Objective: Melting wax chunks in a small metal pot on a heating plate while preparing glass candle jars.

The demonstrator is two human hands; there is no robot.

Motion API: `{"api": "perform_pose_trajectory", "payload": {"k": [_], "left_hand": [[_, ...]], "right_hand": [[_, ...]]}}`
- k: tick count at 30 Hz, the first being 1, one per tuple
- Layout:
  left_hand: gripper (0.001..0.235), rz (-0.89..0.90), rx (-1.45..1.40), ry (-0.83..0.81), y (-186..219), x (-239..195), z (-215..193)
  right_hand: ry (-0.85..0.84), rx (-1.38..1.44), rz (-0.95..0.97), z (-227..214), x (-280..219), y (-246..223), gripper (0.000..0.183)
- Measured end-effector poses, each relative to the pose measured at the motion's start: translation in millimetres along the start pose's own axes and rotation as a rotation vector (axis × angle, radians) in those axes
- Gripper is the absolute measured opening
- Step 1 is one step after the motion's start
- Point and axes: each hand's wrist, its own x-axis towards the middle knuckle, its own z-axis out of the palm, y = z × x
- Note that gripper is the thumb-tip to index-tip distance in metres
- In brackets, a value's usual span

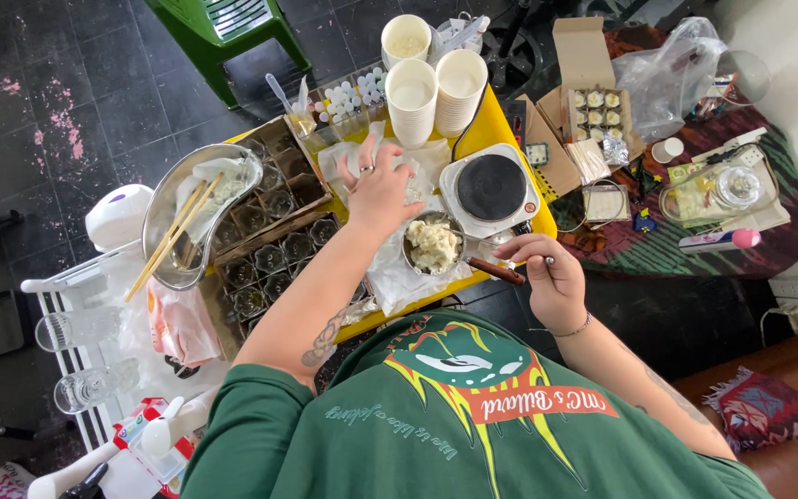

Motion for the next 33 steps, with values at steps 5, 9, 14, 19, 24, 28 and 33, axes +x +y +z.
{"api": "perform_pose_trajectory", "payload": {"k": [5, 9, 14, 19, 24, 28, 33], "left_hand": [[0.051, 0.009, 0.117, -0.035, -15.5, 12.6, 30.9], [0.052, -0.083, 0.210, -0.127, -13.1, 7.4, 14.6], [0.048, -0.022, 0.166, -0.025, -19.5, -7.1, 10.4], [0.044, 0.054, 0.085, 0.132, -19.6, -22.9, 10.8], [0.029, 0.096, -0.090, 0.390, 3.8, -56.3, -11.0], [0.029, 0.197, -0.163, 0.375, 28.4, -76.5, -18.0], [0.028, 0.228, -0.192, 0.479, 42.0, -73.1, 9.0]], "right_hand": [[0.015, -0.015, -0.024, 0.4, -4.2, -0.2, 0.025], [-0.020, -0.066, -0.047, -0.2, -2.8, -2.7, 0.024], [-0.070, -0.188, -0.042, -1.9, 6.4, -2.5, 0.014], [-0.140, -0.225, -0.010, -4.1, 21.6, 6.4, 0.011], [-0.205, -0.279, 0.021, -0.7, 39.3, 19.6, 0.013], [-0.263, -0.364, -0.025, 10.4, 57.0, 19.8, 0.011], [-0.329, -0.449, 0.021, 24.5, 74.3, 10.9, 0.017]]}}
